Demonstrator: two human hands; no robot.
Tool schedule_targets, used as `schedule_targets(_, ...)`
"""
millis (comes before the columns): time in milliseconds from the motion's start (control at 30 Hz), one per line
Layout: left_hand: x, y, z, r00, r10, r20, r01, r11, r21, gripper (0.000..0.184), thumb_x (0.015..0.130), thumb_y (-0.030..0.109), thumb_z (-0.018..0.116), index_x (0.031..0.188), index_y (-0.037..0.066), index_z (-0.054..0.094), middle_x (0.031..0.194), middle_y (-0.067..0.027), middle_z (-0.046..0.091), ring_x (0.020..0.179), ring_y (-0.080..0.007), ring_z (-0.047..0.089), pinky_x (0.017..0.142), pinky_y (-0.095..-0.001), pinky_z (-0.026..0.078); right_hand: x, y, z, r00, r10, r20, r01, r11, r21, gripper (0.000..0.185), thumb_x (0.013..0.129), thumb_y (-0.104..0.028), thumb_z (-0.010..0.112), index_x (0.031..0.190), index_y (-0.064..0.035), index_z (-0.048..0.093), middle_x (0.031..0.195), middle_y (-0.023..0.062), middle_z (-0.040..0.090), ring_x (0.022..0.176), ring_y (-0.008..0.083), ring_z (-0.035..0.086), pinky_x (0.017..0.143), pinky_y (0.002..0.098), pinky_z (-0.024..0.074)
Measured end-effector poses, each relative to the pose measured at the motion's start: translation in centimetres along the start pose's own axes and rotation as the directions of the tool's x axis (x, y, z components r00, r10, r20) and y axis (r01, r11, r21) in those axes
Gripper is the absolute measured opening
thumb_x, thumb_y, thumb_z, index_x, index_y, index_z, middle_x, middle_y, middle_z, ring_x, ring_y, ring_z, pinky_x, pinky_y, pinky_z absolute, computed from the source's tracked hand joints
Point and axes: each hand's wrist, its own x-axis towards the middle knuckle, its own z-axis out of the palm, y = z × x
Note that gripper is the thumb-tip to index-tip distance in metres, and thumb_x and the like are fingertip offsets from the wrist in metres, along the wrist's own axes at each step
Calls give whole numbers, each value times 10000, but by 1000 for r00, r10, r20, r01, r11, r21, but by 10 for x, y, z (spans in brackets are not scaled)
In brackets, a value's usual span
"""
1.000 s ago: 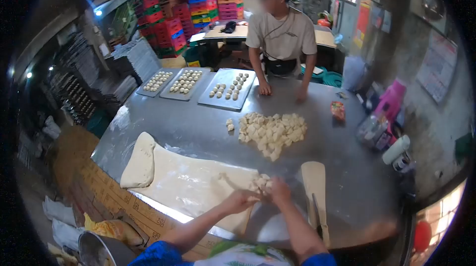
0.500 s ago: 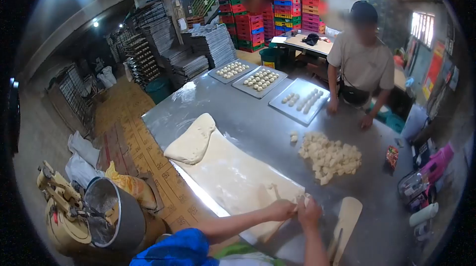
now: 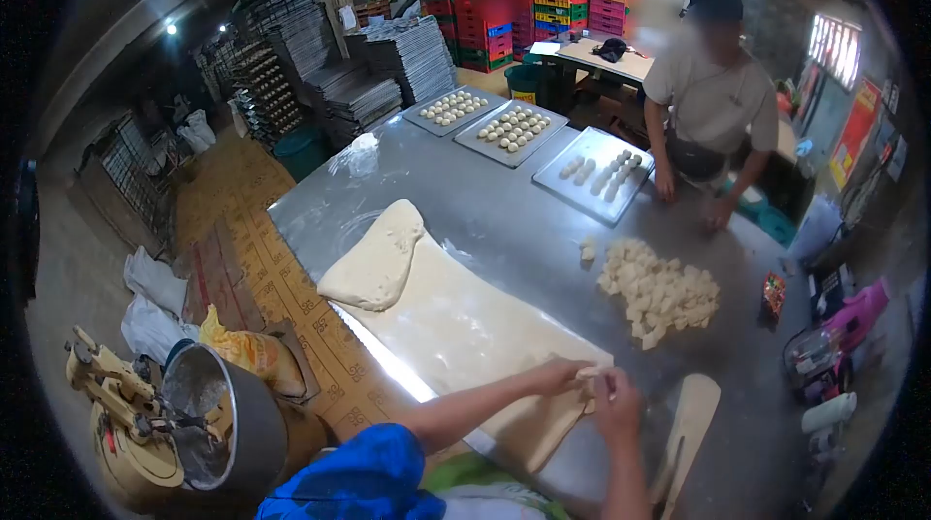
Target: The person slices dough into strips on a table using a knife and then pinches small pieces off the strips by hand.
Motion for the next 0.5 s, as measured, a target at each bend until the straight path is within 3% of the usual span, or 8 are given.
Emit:
schedule_targets(67, 5, 6, 6, 998, 58, 21, -59, 997, 42, 431, 831, 69, 608, 1262, 41, 597, 923, -146, 689, 805, -311, 628, 763, -394, 499, -4, -14, -9, 992, -118, -41, 111, 982, -151, 308, 759, -109, 740, 1022, -31, 601, 892, 98, 627, 687, 231, 570, 644, 339, 480)
schedule_targets(133, -13, 72, -4, 919, 339, -203, -337, 940, 47, 265, 841, 109, 615, 1097, 54, 655, 829, -116, 679, 722, -295, 605, 733, -390, 493, -15, -21, -6, 973, -222, -58, 197, 938, -285, 285, 766, -114, 733, 1007, -30, 605, 912, 99, 632, 687, 230, 559, 641, 341, 478)
schedule_targets(167, -19, 78, 0, 921, 327, -213, -325, 945, 45, 265, 841, 109, 615, 1097, 54, 655, 829, -116, 679, 722, -295, 605, 733, -390, 493, -20, -20, -3, 974, -222, -43, 201, 939, -280, 285, 766, -114, 733, 1007, -30, 605, 912, 99, 632, 687, 230, 559, 641, 341, 478)
schedule_targets(300, -20, 98, 17, 977, 88, -195, -147, 937, -316, 180, 820, 119, 619, 973, 32, 655, 792, -140, 656, 685, -299, 584, 682, -399, 474, -30, -8, 5, 951, -174, -257, 126, 973, -192, 207, 787, -130, 716, 926, -19, 609, 945, 104, 636, 687, 248, 549, 636, 357, 472)
schedule_targets(333, -21, 100, 21, 976, 90, -200, -150, 939, -309, 180, 820, 119, 619, 973, 32, 655, 792, -140, 656, 685, -299, 584, 682, -399, 474, -30, 2, 3, 949, -181, -257, 134, 973, -190, 207, 787, -130, 716, 926, -19, 609, 945, 104, 636, 687, 248, 549, 636, 357, 472)
schedule_targets(400, -34, 96, 34, 999, 47, 5, -47, 998, 28, 229, 814, 111, 614, 1029, 43, 651, 855, -132, 666, 735, -290, 593, 707, -385, 475, -29, 40, -4, 991, -60, -122, 14, 938, -347, 217, 781, -137, 721, 928, -19, 614, 938, 107, 637, 711, 259, 560, 652, 357, 473)
schedule_targets(467, -32, 95, 47, 979, -48, 199, -29, 930, 367, 284, 809, 103, 608, 1086, 53, 648, 918, -124, 677, 784, -282, 601, 731, -371, 477, -27, 75, -22, 995, 89, -33, -93, 849, -521, 227, 776, -144, 725, 931, -19, 618, 931, 111, 637, 735, 269, 572, 668, 357, 474)
schedule_targets(500, -29, 97, 49, 978, -45, 205, -35, 929, 368, 284, 809, 103, 608, 1086, 53, 648, 918, -124, 677, 784, -282, 601, 731, -371, 477, -28, 86, -28, 995, 92, -40, -99, 849, -519, 227, 776, -144, 725, 931, -19, 618, 931, 111, 637, 735, 269, 572, 668, 357, 474)
